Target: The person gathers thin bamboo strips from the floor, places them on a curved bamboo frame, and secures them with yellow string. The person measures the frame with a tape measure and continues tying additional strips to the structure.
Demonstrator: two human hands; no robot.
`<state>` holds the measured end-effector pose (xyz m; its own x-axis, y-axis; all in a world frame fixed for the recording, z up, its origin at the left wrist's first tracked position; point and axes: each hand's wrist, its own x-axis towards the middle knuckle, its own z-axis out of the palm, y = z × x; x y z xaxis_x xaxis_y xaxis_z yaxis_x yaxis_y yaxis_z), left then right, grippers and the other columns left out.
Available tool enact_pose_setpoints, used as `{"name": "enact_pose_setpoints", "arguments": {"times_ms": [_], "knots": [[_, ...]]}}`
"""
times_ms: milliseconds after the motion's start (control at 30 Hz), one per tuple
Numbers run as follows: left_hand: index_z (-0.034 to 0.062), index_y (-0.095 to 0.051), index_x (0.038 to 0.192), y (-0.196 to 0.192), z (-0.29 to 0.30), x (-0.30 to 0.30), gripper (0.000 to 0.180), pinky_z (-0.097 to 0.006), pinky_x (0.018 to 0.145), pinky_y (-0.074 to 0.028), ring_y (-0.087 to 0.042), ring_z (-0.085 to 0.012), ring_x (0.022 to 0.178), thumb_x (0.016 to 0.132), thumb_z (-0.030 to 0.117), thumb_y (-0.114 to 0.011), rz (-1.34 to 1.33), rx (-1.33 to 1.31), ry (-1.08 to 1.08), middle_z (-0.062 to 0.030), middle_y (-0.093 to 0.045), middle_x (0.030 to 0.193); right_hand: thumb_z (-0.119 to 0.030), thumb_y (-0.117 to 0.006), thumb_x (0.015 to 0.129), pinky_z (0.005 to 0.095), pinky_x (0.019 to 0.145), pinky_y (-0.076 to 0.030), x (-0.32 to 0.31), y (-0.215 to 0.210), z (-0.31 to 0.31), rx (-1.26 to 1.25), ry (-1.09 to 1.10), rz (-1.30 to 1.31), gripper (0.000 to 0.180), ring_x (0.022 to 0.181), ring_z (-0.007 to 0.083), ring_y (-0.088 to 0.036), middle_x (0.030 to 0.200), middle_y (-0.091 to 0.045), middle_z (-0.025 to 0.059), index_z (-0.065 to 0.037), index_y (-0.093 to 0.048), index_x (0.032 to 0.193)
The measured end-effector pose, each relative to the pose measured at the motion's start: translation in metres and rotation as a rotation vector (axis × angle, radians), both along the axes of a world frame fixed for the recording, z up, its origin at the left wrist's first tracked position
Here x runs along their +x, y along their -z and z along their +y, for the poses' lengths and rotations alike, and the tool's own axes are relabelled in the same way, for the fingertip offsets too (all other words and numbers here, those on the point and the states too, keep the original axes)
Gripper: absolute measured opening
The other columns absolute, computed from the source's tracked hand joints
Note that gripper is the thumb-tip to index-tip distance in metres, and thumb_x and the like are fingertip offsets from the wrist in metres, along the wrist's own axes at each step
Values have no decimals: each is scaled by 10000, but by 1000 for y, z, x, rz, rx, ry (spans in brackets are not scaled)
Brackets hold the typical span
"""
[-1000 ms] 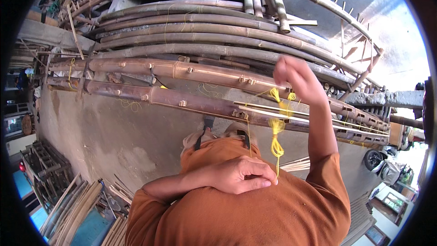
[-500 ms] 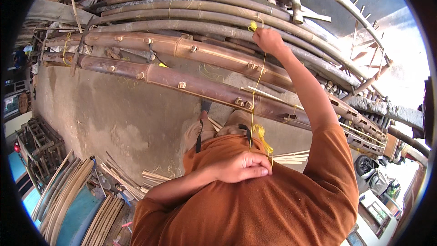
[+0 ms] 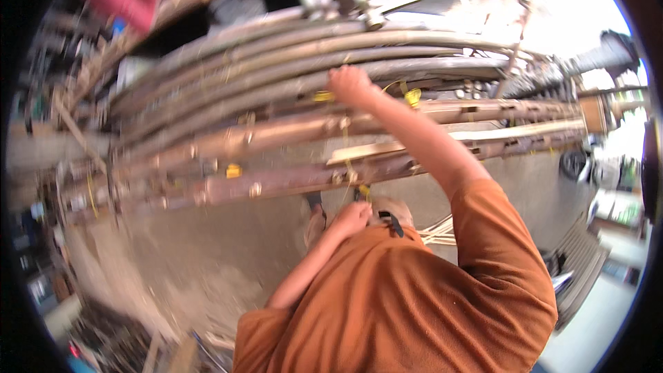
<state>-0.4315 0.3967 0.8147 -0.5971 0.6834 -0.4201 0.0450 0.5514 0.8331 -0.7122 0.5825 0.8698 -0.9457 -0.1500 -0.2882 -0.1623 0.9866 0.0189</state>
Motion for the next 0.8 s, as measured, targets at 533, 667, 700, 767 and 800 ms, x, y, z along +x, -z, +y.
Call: {"name": "enact_pose_setpoints", "arguments": {"times_ms": [533, 667, 700, 767, 800], "knots": [[21, -632, 1060, -145, 62, -175, 256, -505, 745, -518, -680, -391, 831, 955, 255, -629, 653, 65, 401, -233, -679, 886, -216, -588, 1003, 313, 810, -526, 391, -129, -1, -1124, 1298, 711, 253, 875, 145, -636, 940, -682, 56, -20, -655, 1147], [43, -614, 983, -199, 61, -166, 182, -242, 502, -421, -501, -71, 565, 1014, 222, -603, -242, 349, 281, -34, -603, 693, -268, -561, 1029, 307, 843, -534, 434, -100, -31, -1399, 1550, 804, 300, 903, 145, -643, 994, -680, 69, -3, -637, 1147], [62, -609, 987, -212, 61, -153, 166, -187, 475, -358, -448, -34, 542, 1035, 215, -568, -186, 443, 321, 26, -562, 691, -286, -555, 1036, 303, 847, -533, 432, -105, -38, -1462, 1554, 817, 318, 918, 147, -639, 1015, -674, 67, -2, -632, 1158], [60, -603, 987, -215, 69, -129, 154, -197, 471, -370, -463, -43, 543, 1031, 203, -569, -321, 530, 327, 14, -560, 696, -321, -545, 1046, 296, 858, -529, 419, -117, -46, -1643, 1473, 885, 355, 956, 144, -629, 1065, -657, 67, -3, -618, 1185], [59, -601, 987, -216, 74, -113, 148, -202, 468, -376, -471, -48, 543, 1030, 197, -570, -393, 573, 323, 9, -559, 698, -338, -541, 1050, 294, 865, -526, 409, -124, -45, -1743, 1381, 938, 373, 978, 137, -622, 1095, -646, 69, -4, -610, 1200]]}}
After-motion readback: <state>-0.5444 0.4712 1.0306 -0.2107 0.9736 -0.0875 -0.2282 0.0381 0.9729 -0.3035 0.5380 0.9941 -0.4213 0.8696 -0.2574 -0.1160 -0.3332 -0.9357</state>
